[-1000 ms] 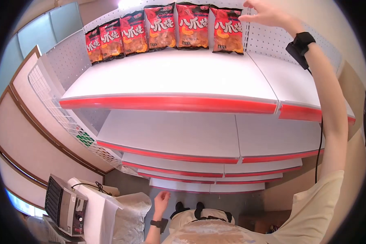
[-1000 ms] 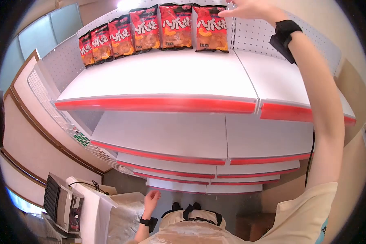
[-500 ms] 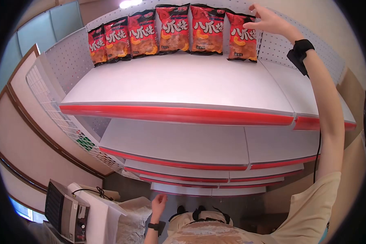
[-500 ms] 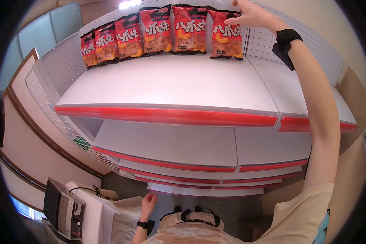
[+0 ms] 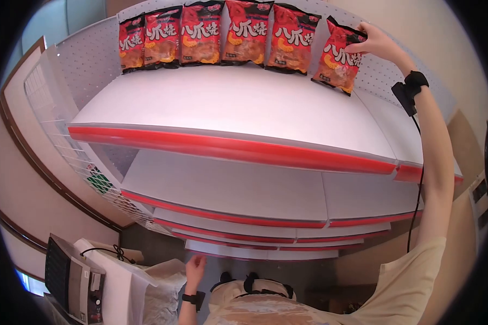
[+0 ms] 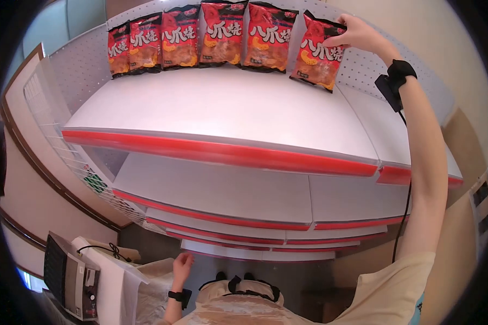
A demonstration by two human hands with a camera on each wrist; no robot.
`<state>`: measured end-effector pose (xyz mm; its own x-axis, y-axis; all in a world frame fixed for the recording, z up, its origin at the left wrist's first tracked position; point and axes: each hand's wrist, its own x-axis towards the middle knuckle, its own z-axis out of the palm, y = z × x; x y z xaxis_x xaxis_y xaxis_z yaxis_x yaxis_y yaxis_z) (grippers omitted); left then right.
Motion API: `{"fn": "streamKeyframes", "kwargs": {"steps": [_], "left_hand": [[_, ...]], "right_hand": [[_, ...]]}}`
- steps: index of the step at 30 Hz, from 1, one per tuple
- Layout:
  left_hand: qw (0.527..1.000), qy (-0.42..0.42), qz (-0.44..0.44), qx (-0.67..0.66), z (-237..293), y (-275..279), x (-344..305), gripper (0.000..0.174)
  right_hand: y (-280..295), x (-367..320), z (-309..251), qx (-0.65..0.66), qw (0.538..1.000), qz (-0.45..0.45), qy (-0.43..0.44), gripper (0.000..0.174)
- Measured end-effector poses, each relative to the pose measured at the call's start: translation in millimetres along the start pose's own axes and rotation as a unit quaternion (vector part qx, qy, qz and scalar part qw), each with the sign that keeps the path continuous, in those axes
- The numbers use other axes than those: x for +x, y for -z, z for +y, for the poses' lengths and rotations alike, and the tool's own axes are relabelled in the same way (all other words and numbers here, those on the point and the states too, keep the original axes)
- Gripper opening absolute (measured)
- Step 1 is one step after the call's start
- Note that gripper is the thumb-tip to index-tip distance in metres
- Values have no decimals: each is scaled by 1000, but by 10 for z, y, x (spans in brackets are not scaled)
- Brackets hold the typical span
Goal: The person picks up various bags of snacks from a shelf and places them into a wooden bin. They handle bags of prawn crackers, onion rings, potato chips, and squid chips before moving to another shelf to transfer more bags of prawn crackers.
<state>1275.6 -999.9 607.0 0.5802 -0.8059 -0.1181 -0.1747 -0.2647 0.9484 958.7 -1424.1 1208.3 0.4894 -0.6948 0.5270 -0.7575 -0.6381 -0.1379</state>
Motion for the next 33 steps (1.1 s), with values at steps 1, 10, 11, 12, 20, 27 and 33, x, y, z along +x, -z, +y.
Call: {"fn": "streamKeyframes", "kwargs": {"steps": [1,10,11,12,20,27,33], "left_hand": [[1000,6,-4,-2,12,-5,17,23],[994,-36,-96,34,437,-139,205,20],[994,-26,-98,28,491,-159,221,20],[991,-31,-123,31,539,-172,236,21],[953,-92,-285,39,957,-451,267,28],[834,-217,-506,32,1202,-971,271,49],[752,-310,-581,-7,1685,-1287,20,73]], "right_hand": [[12,-30,12,73,997,1,-2,43],[1079,-755,-126,60,993,99,8,49],[1272,-911,51,57,989,135,25,48],[1403,-1236,52,47,986,158,18,48],[959,-3744,-487,76,976,173,-104,42],[-966,-4221,-928,211,927,-167,-263,43],[-1710,-4353,-1179,236,910,-188,-283,46]]}}
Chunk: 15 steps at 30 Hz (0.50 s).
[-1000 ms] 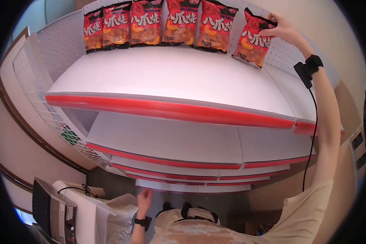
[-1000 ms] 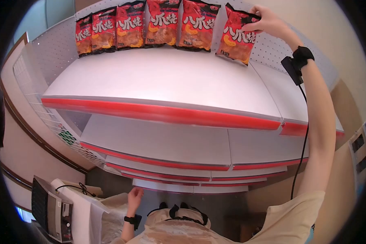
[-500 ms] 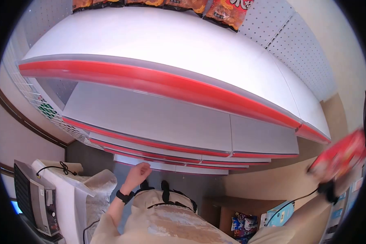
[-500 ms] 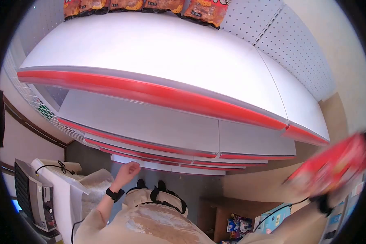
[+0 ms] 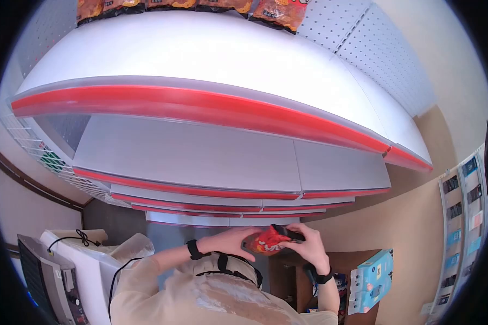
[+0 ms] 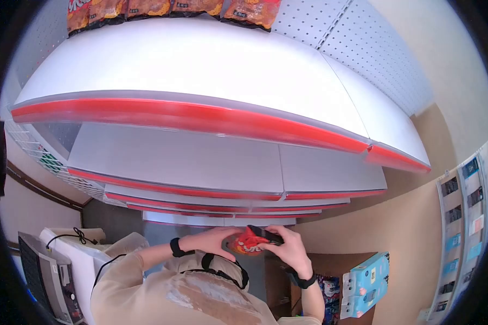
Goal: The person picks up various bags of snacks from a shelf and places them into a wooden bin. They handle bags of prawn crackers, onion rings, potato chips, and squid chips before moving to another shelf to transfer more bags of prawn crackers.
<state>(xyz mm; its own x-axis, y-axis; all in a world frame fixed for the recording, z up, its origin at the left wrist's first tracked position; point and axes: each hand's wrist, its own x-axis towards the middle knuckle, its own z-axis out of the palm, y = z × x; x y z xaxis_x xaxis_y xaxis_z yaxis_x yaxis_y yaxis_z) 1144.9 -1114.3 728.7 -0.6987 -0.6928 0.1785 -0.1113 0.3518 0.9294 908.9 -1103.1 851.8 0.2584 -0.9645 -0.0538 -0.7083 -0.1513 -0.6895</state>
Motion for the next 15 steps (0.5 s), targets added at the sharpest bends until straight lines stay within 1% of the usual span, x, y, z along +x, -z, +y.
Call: {"fn": "streamKeyframes", "kwargs": {"steps": [1,3,5,6,7,9,11,12,13,14,15], "left_hand": [[1000,-1,0,-25,38,-22,43,77],[1000,1,2,-11,102,-15,74,75],[996,66,20,-54,123,-13,56,75],[996,84,23,-29,110,-13,44,68],[996,85,25,-31,94,-6,4,68],[993,97,60,-42,51,42,-104,65],[990,110,83,-31,-49,88,-273,65],[987,122,102,-19,-114,112,-381,64],[987,124,100,-15,-195,121,-503,64],[981,148,121,-11,-289,132,-632,64],[975,171,143,-5,-353,160,-757,64]], "right_hand": [[-82,10,32,-2,1000,-8,16,46],[-177,24,-6,-6,999,-11,31,46],[-240,53,-73,3,998,-32,56,48],[-229,66,-134,-18,998,-42,49,49],[-207,80,-178,-18,998,-45,49,49],[-82,131,-244,-24,991,-62,114,48],[256,172,-520,-45,993,-25,104,46],[418,193,-548,-74,986,33,143,42],[589,194,-632,-48,987,68,135,37],[775,223,-761,-34,980,102,169,29],[947,246,-785,1,975,136,174,21]]}}
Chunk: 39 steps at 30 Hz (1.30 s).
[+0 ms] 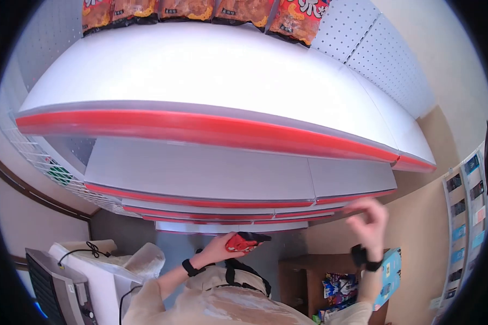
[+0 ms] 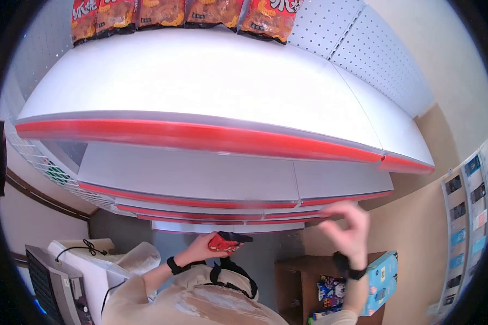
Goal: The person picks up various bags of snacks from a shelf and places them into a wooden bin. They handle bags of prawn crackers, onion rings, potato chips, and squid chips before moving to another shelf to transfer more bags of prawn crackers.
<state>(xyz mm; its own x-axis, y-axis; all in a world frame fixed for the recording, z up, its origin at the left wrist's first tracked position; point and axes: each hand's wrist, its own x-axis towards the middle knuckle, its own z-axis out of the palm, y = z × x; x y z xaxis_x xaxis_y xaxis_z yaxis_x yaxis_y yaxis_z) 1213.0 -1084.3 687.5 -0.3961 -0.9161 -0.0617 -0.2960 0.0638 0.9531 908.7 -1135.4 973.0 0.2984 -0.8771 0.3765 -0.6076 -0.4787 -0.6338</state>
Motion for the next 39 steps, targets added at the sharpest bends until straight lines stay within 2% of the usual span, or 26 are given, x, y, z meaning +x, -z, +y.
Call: {"fn": "streamKeyframes", "kwargs": {"steps": [2,3,4,5,6,7,9,11,13,15,17,18,20,23,27,30,32,33,34,36,37,39], "left_hand": [[1000,6,17,-1,-87,138,-177,63],[999,37,35,8,-128,202,-265,61],[996,68,53,19,-173,274,-355,60],[992,96,70,32,-215,322,-425,59],[990,103,86,40,-308,349,-481,59],[988,100,110,44,-426,351,-539,57],[985,91,136,54,-499,401,-615,54],[982,69,176,-16,-406,447,-658,49],[980,64,190,-19,-448,441,-687,47],[977,62,203,-24,-462,469,-719,44],[971,78,223,-28,-425,456,-754,44],[968,84,233,-32,-413,457,-760,44],[965,80,249,-31,-398,464,-798,44],[955,72,286,-36,-461,464,-864,44],[942,76,326,-23,-590,500,-983,44],[940,101,327,-9,-627,537,-1070,45],[944,99,316,-10,-608,594,-1103,46],[945,93,314,-14,-602,596,-1095,46],[946,92,309,-22,-625,587,-1073,46],[954,115,278,-12,-684,593,-1049,48],[961,104,255,-22,-615,616,-1016,49],[970,96,224,-21,-679,575,-940,49]], "right_hand": [[214,285,-301,9,996,91,4,9],[297,465,-492,-22,993,114,0,6],[354,662,-571,-60,988,122,68,4],[423,835,-608,-80,988,117,66,4],[439,1007,-693,-34,991,124,29,4],[475,1211,-827,-13,994,108,-9,8],[532,1635,-854,-45,992,83,81,16],[603,2003,-1013,-103,989,44,99,22],[580,2365,-1117,-170,972,27,161,27],[552,2757,-1122,-254,943,57,206,30],[535,3160,-1118,-366,877,85,299,42],[493,3300,-1184,-367,876,88,301,42],[375,3516,-1318,-328,895,100,287,57],[192,3804,-1165,-403,865,95,283,51],[57,3952,-1132,-422,864,114,249,56],[150,3883,-1250,-401,890,73,203,55],[267,3683,-1400,-253,950,-51,176,54],[262,3656,-1373,-243,943,-30,227,52],[279,3641,-1371,-251,941,-34,223,52],[312,3526,-1328,-239,918,-11,316,49],[327,3401,-1373,-247,919,-11,308,49],[436,3105,-1519,-331,904,98,251,45]]}}
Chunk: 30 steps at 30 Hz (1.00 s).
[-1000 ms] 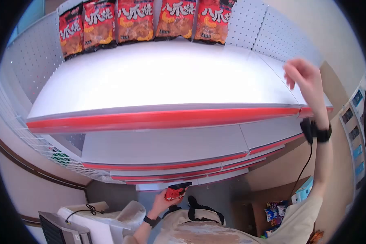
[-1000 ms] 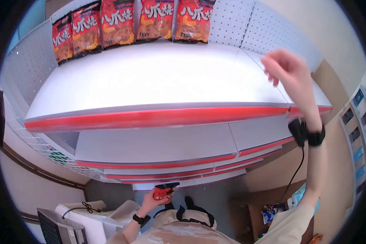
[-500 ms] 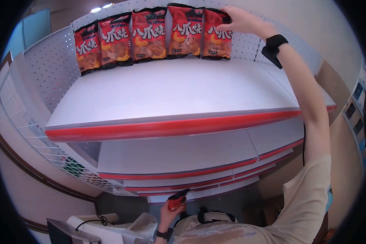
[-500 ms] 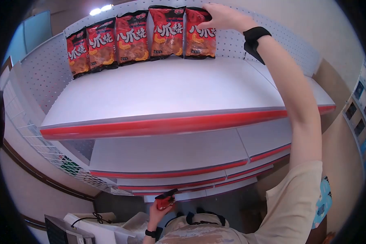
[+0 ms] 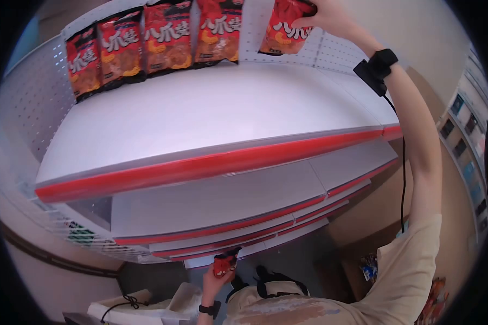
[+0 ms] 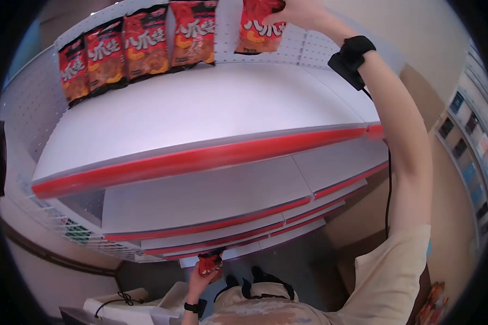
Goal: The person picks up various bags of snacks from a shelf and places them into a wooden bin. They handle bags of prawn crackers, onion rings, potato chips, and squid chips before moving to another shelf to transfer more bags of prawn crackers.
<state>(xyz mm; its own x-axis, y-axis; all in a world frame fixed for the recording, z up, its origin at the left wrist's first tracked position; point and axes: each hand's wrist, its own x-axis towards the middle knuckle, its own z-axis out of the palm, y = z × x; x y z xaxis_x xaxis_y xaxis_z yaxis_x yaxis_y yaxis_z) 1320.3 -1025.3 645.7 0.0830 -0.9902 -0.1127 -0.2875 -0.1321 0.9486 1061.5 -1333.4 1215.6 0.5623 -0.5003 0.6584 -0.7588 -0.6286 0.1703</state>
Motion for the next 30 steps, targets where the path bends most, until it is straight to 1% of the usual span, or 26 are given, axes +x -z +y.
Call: {"fn": "streamKeyframes", "kwargs": {"steps": [1,3,4,5,6,7,8,10,11,12,13,14,15,17,18,19,20,21,22,23,25,26,27,28,29,30], "left_hand": [[1000,-6,-21,4,-8,-38,46,50],[998,-16,-55,-6,27,-142,124,50],[997,-19,-73,-16,52,-204,151,50],[995,-25,-92,-16,90,-264,182,50],[991,-36,-122,-33,148,-322,216,49],[986,-47,-152,-50,212,-387,244,49],[983,-52,-170,-49,278,-466,268,49],[976,-82,-196,-51,432,-630,291,49],[972,-85,-215,-47,546,-709,286,49],[967,-85,-235,-49,678,-777,278,52],[962,-85,-255,-48,798,-846,265,55],[963,-88,-252,-39,890,-943,228,56],[959,-90,-266,-26,963,-1034,190,56],[959,-130,-250,-37,1030,-1258,120,59],[952,-152,-262,-47,1024,-1374,90,62],[949,-153,-273,-32,1134,-1456,9,62],[941,-142,-305,-20,1292,-1552,-94,64],[932,-129,-338,-8,1424,-1665,-201,67],[915,-169,-367,16,1484,-1778,-296,63],[909,-165,-381,28,1539,-1943,-408,63],[871,-218,-441,6,1617,-2252,-736,58],[852,-203,-482,2,1686,-2382,-908,55],[833,-188,-520,-3,1753,-2517,-1076,53],[817,-163,-552,4,1770,-2634,-1243,49],[800,-197,-567,1,1759,-2742,-1375,47],[783,-187,-593,4,1765,-2852,-1539,48]], "right_hand": [[152,-85,-48,-12,1000,-2,-10,45],[494,-268,-146,7,995,30,-90,43],[655,-376,-207,1,992,62,-114,41],[797,-503,-203,55,986,91,-127,38],[953,-655,-299,93,983,123,-99,36],[1121,-795,-319,46,983,152,-87,39],[1270,-975,-465,-2,970,186,-154,41],[1503,-1375,-649,-42,959,225,-169,48],[1688,-1671,-558,-57,956,224,-183,48],[1926,-2114,-413,-89,951,207,-212,55],[2027,-2407,-434,-118,944,191,-242,63],[2018,-2719,-500,-114,960,198,-163,53],[1934,-2948,-727,-109,970,203,-82,43],[1920,-3531,-1026,-81,982,117,-127,51],[1910,-3805,-1174,-59,984,65,-152,54],[1866,-4068,-1292,1,980,-5,-201,53],[1822,-4331,-1411,52,963,-72,-253,52],[1732,-4615,-1486,124,928,-138,-322,51],[1630,-4899,-1591,147,921,-142,-332,50],[1542,-5202,-1687,168,913,-145,-341,50],[1454,-5711,-1882,242,855,-174,-425,50],[1436,-5957,-1966,283,829,-160,-455,51],[1464,-6172,-2047,289,819,-156,-471,51],[1499,-6371,-2130,297,801,-131,-503,50],[1527,-6534,-2205,300,784,-105,-533,51],[1603,-6725,-2275,304,764,-92,-562,51]]}}
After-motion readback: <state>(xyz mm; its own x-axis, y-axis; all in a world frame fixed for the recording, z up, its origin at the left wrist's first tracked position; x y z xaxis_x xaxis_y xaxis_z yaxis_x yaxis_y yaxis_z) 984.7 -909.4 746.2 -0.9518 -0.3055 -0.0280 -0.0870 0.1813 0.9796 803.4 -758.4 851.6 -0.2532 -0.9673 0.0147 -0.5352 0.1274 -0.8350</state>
